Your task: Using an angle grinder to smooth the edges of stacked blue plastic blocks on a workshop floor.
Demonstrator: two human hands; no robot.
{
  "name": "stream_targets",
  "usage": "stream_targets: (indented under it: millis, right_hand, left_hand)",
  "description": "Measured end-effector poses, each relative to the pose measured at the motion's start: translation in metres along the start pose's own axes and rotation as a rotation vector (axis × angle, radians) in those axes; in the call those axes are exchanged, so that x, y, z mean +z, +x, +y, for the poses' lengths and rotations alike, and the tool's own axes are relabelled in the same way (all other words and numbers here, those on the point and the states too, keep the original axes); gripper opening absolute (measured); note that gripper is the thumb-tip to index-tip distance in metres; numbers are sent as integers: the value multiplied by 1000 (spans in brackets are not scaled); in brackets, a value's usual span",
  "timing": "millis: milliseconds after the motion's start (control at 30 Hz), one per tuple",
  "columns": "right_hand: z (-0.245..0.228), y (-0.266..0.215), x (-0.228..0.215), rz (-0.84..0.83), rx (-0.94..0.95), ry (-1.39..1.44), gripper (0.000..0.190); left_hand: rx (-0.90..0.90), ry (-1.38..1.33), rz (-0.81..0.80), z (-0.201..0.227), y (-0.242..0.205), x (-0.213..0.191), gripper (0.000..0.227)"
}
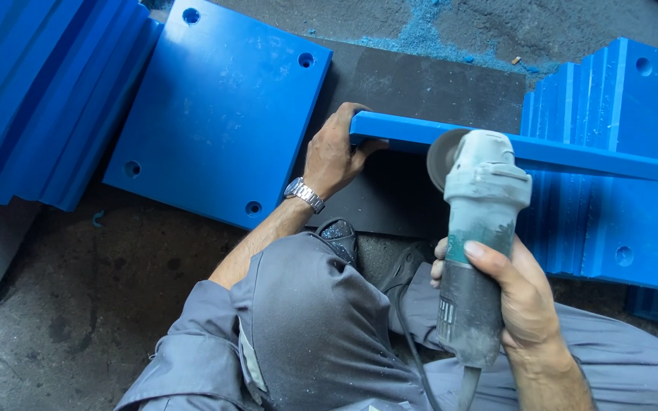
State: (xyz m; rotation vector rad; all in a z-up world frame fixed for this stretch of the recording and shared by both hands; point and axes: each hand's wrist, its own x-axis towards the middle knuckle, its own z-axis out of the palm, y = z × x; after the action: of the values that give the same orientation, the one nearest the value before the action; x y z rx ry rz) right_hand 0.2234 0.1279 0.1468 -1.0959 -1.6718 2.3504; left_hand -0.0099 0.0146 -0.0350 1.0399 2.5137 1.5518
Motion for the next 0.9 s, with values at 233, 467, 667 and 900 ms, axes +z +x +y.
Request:
stream_targets:
  millis: [233, 467, 667, 900]
  right_hand:
    - [-3, 16, 37, -167, -34, 51, 49]
    - [-16, 7, 25, -87, 68, 16, 49]
    - [-20, -10, -62, 200, 53, 112, 51]
    - [-6, -10, -172, 323, -141, 191, 52]
  left_hand:
    - [18, -4, -5, 0, -5, -1, 43]
    - [-43, 38, -33, 14, -2, -9, 47]
    - [41, 36, 16, 2, -4, -2, 50]
    - [-7, 29, -7, 8, -7, -5, 49]
